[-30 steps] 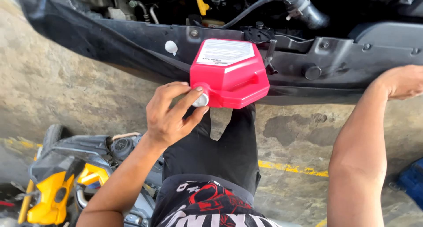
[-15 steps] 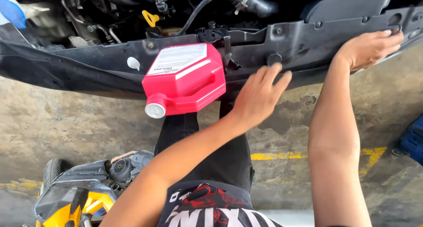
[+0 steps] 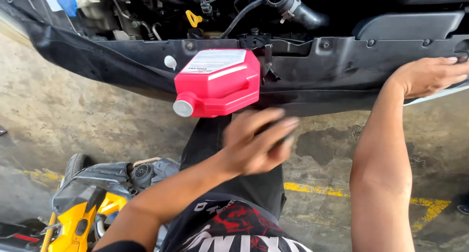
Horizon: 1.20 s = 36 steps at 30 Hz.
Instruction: Aligning and securing the plastic engine bay shroud and positioning coolant containers.
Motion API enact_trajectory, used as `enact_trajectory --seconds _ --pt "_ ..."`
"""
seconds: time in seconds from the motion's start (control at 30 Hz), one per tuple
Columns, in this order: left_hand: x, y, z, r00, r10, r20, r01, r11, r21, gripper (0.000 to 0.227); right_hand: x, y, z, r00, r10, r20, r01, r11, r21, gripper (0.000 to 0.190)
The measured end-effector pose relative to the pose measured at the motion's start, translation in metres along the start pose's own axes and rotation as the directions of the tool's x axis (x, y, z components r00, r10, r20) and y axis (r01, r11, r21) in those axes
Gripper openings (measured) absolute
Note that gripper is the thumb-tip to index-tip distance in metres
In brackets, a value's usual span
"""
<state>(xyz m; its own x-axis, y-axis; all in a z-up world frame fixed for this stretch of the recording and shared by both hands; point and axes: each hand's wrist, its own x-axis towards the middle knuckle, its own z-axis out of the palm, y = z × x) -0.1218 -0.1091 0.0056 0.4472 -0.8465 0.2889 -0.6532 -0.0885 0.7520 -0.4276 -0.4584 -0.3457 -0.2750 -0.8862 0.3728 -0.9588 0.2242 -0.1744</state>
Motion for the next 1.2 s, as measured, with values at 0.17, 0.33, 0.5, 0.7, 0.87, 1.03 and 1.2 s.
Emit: enact_trajectory --seconds 0.17,0.33,0.5,0.7,0.87,1.03,1.2 --pt "-0.04 -0.007 -0.084 0.96 -0.133 -0.248 0.217 0.911 0.35 0.038 0.003 -0.003 0.0 1.0 -0.001 -0.008 0.001 1.0 0.009 0.028" --pt "-0.052 -0.035 -0.083 0.923 -0.336 -0.186 0.379 0.874 0.303 0.045 0.003 -0.012 -0.011 1.0 0.016 -0.003 -0.016 0.999 -0.033 0.026" --pt "-0.042 -0.036 -0.094 0.922 -0.344 -0.176 0.387 0.838 0.385 0.043 0.002 -0.029 -0.037 1.0 0.016 0.016 -0.016 0.999 0.041 0.021" --pt "-0.05 -0.047 -0.103 0.936 -0.351 -0.028 0.351 0.922 0.165 0.031 -0.006 -0.038 -0.043 1.0 0.012 -0.022 -0.012 1.0 -0.016 0.018" --pt "-0.032 -0.05 -0.111 0.936 -0.328 0.131 0.31 0.941 0.138 0.031 -0.005 -0.049 -0.062 0.999 0.054 -0.002 -0.054 0.998 -0.015 0.019" --pt "-0.046 -0.05 -0.096 0.846 -0.472 -0.248 0.528 0.804 0.272 0.06 -0.009 -0.056 -0.063 0.993 0.085 0.083 -0.086 0.996 0.012 0.026" --pt "-0.065 -0.051 -0.1 0.909 -0.394 -0.132 0.414 0.826 0.383 0.043 -0.011 -0.056 -0.068 0.989 0.099 0.112 -0.099 0.995 0.002 0.026"
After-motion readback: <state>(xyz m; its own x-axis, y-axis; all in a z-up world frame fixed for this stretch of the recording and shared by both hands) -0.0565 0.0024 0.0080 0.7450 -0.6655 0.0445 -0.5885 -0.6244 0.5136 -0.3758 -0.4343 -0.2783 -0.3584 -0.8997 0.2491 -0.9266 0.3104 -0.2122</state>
